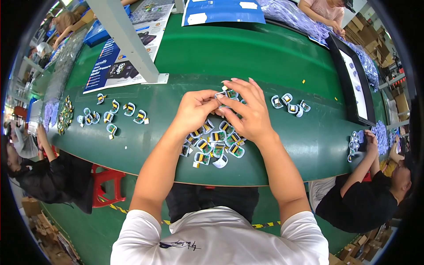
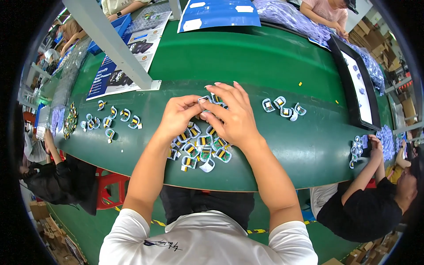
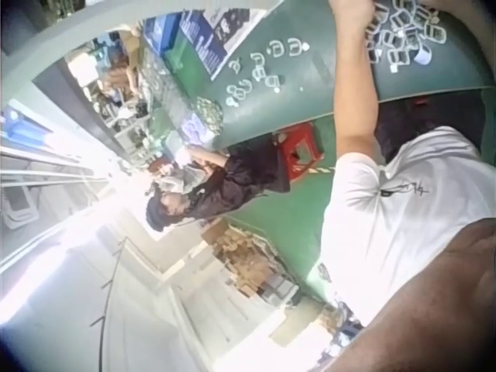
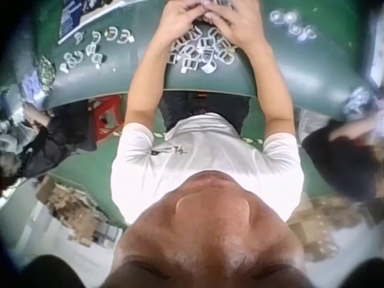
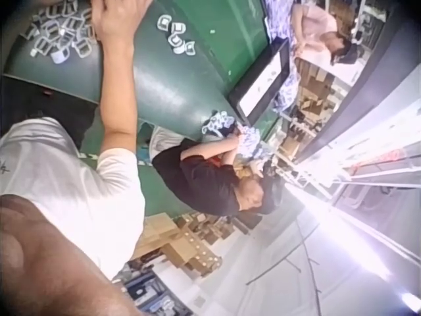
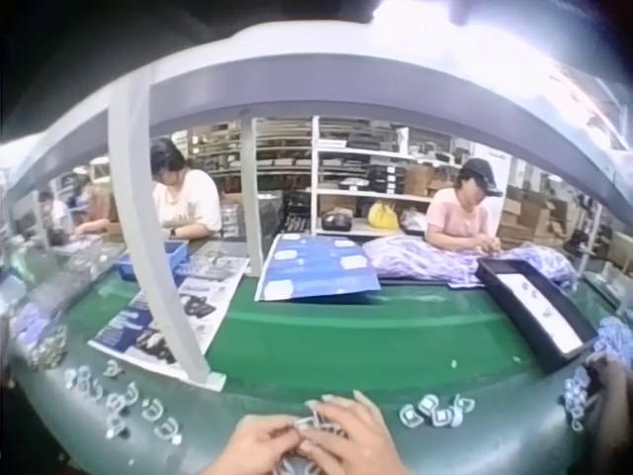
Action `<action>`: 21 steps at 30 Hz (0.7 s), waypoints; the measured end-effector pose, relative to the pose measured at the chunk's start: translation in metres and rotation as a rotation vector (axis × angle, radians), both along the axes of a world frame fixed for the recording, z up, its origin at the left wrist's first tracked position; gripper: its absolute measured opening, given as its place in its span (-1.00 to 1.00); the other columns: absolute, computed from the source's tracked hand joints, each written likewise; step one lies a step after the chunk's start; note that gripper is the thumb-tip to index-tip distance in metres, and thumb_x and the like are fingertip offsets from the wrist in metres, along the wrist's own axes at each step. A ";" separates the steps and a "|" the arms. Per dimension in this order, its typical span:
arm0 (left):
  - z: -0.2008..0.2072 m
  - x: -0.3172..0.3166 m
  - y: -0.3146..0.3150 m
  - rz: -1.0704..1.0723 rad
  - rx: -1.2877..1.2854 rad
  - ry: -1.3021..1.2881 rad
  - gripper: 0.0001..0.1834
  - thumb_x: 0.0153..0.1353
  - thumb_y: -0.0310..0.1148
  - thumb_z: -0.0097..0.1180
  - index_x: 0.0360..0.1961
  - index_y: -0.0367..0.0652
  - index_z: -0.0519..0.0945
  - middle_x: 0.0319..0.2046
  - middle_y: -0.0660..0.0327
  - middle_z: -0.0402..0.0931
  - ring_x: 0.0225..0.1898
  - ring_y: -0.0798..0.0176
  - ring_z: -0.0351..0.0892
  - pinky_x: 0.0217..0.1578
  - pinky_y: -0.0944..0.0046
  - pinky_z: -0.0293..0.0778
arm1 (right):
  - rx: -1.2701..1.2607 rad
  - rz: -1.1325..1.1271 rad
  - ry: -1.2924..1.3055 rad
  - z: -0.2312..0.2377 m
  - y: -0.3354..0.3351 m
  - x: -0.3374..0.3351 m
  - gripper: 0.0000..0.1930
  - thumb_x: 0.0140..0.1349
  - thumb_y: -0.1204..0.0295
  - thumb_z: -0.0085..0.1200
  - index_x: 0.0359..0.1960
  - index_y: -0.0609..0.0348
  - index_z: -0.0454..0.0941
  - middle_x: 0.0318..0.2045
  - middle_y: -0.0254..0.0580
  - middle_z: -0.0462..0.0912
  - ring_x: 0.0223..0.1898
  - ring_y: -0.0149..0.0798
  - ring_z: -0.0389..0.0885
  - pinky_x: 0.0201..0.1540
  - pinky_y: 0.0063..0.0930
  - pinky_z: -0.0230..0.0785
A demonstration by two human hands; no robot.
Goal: Assembling or inspecting small electronic modules at a green workbench.
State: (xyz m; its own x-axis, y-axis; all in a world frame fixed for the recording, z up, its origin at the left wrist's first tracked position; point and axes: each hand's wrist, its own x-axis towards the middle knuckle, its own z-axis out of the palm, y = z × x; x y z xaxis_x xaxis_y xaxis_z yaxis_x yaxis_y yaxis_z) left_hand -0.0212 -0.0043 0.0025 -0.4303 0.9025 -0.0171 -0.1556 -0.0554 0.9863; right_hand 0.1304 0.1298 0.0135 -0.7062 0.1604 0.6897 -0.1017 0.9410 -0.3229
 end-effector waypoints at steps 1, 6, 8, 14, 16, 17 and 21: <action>0.002 0.000 0.001 0.003 -0.019 0.009 -0.80 0.46 -0.49 0.15 -0.04 -0.39 0.72 -0.28 0.17 0.74 -0.28 0.38 0.73 -0.20 0.37 0.62 | -0.014 0.004 0.004 0.000 0.002 0.001 -0.69 0.14 0.43 0.39 -0.04 0.02 0.79 0.15 -0.18 0.70 0.27 -0.02 0.60 0.42 0.16 0.27; 0.002 -0.002 -0.003 -0.037 -0.021 0.010 -0.80 0.45 -0.45 0.22 -0.04 -0.37 0.72 -0.28 0.17 0.75 -0.30 0.37 0.74 -0.22 0.38 0.61 | -0.242 0.008 0.102 -0.001 0.006 0.000 -0.74 0.16 0.50 0.37 -0.09 0.12 0.79 0.08 -0.12 0.74 0.18 -0.01 0.66 0.33 -0.06 0.39; 0.003 -0.002 -0.002 -0.054 -0.025 0.012 -0.78 0.42 -0.42 0.28 -0.03 -0.37 0.72 -0.26 0.14 0.76 -0.28 0.36 0.75 -0.20 0.38 0.61 | -0.328 0.002 0.043 -0.002 0.010 0.001 -0.83 0.17 0.55 0.36 -0.18 0.21 0.77 0.08 -0.08 0.75 0.12 -0.01 0.68 0.22 -0.17 0.47; 0.006 0.006 -0.001 0.022 -0.101 0.262 -0.76 0.39 -0.45 0.30 0.00 -0.36 0.74 -0.22 0.16 0.78 -0.24 0.34 0.77 -0.14 0.33 0.64 | -0.494 0.100 -0.019 0.000 0.016 0.006 -0.91 0.20 0.54 0.35 -0.27 0.24 0.75 0.11 -0.08 0.74 0.17 -0.05 0.65 0.25 -0.17 0.45; 0.007 0.007 0.000 0.062 -0.057 0.405 -0.77 0.40 -0.45 0.29 0.00 -0.36 0.75 -0.23 0.17 0.78 -0.25 0.35 0.76 -0.14 0.33 0.64 | -0.455 0.090 -0.041 0.000 0.022 0.009 -0.92 0.20 0.53 0.34 -0.29 0.24 0.75 0.12 -0.07 0.73 0.18 -0.05 0.64 0.26 -0.17 0.44; 0.008 0.007 0.000 0.106 -0.012 0.549 -0.77 0.40 -0.45 0.28 0.00 -0.36 0.75 -0.24 0.18 0.78 -0.25 0.36 0.75 -0.14 0.33 0.64 | -0.466 0.078 -0.067 -0.001 0.026 0.010 -0.92 0.21 0.52 0.34 -0.28 0.24 0.75 0.13 -0.07 0.73 0.20 -0.06 0.64 0.27 -0.17 0.43; 0.008 0.007 -0.004 0.042 -0.034 0.434 -0.78 0.42 -0.47 0.26 -0.01 -0.37 0.75 -0.27 0.14 0.79 -0.23 0.36 0.76 -0.14 0.33 0.64 | -0.521 0.077 -0.165 0.001 0.030 0.014 -0.90 0.26 0.51 0.30 -0.23 0.25 0.75 0.14 -0.06 0.72 0.18 -0.08 0.66 0.26 -0.21 0.45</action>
